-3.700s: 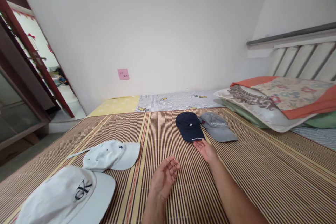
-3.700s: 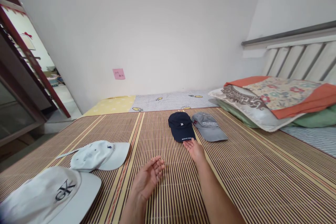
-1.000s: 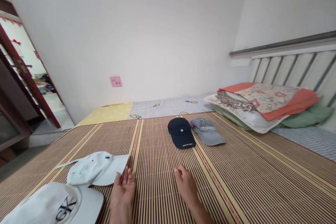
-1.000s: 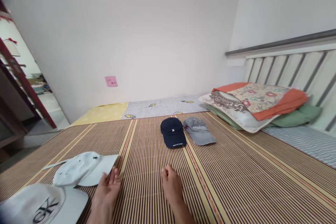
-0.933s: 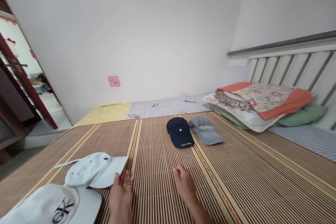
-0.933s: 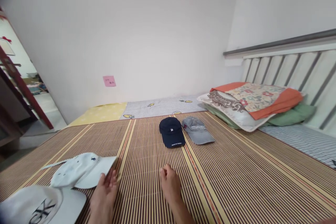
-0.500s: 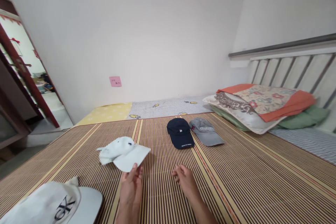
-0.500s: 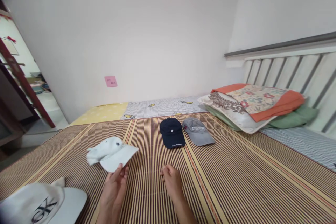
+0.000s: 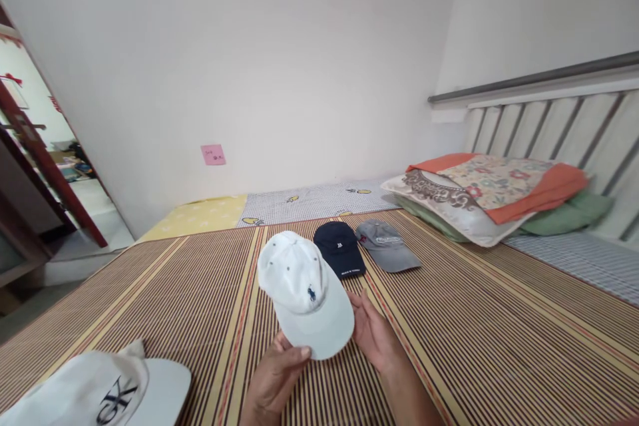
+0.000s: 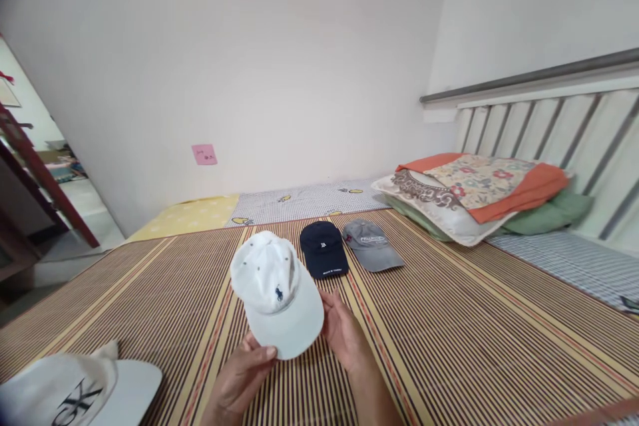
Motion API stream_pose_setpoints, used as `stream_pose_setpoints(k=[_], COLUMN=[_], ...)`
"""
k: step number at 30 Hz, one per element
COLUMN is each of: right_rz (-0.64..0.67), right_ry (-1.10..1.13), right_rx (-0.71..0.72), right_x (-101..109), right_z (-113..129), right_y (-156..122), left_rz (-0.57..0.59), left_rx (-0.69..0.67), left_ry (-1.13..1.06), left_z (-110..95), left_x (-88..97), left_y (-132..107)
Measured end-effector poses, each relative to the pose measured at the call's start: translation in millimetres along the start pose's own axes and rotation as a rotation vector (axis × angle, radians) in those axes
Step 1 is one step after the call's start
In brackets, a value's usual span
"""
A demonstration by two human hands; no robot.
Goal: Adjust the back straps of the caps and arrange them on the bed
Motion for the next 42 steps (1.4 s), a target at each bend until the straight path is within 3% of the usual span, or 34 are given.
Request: stream_pose_setpoints(k=[4,7,14,17,20,22,24,26,32,38,42], right_rz=[-0.034,-0.023,0.149,0.157,0.085,-0.031,-0.167,-0.258,-0.262,-0.234,-0.213], right_ry=[-0.020,-0.014,-0.222,-0.433,-0.706,-0.851,-0.879,-0.817,-0.688,-0.675,-0.783], right_rx=[0.043,0.029,0.001,0.093,0.287,0.406,0.449,0.389,0.170,0.077,0.053], right_x=[-1,-1,-12,-18,-25,-23,-14,0,21,19,14], right_z=[9,8,14,20,27,30,30,25,8,2,4], right_y=[-8,-9,-14,-11,-7,-6,-4,-2,3,2,-1], left_rz=[0.113,0.115,-0.157,-0.279,-0.341,-0.358,-0.396,-0.410,-0.249,-0.369,-0.466], left_rx=[0.098,0.102,-0.099,-0.206,-0.315,-0.381,-0.448,-0.485,-0.292,-0.197,-0.031], left_ry=[0.134,0.222,0.452,0.514,0.611,0.743,0.923,1.089,1.329,1.515,1.452], left_z=[4,-1,-41,-52,-55,-55,-53,-48,-34,-54,-51], left_x=[-13.2,-11.2,14.0,20.1,24.5,28.1,34.1,40.9,59.6,61.9,63.7], left_y=[-2,-1,-4,-8,-8,-6,-3,0,4,-5,-7])
Point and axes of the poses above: each hand's wrist, its own y-axis towards the middle knuckle, its own x-axis out of the back of the hand, z = x × y, the point moved 6 cm from there along y, towards the middle knuckle, and after that the axes turned 4 degrees about z, right-handed, at the moved point
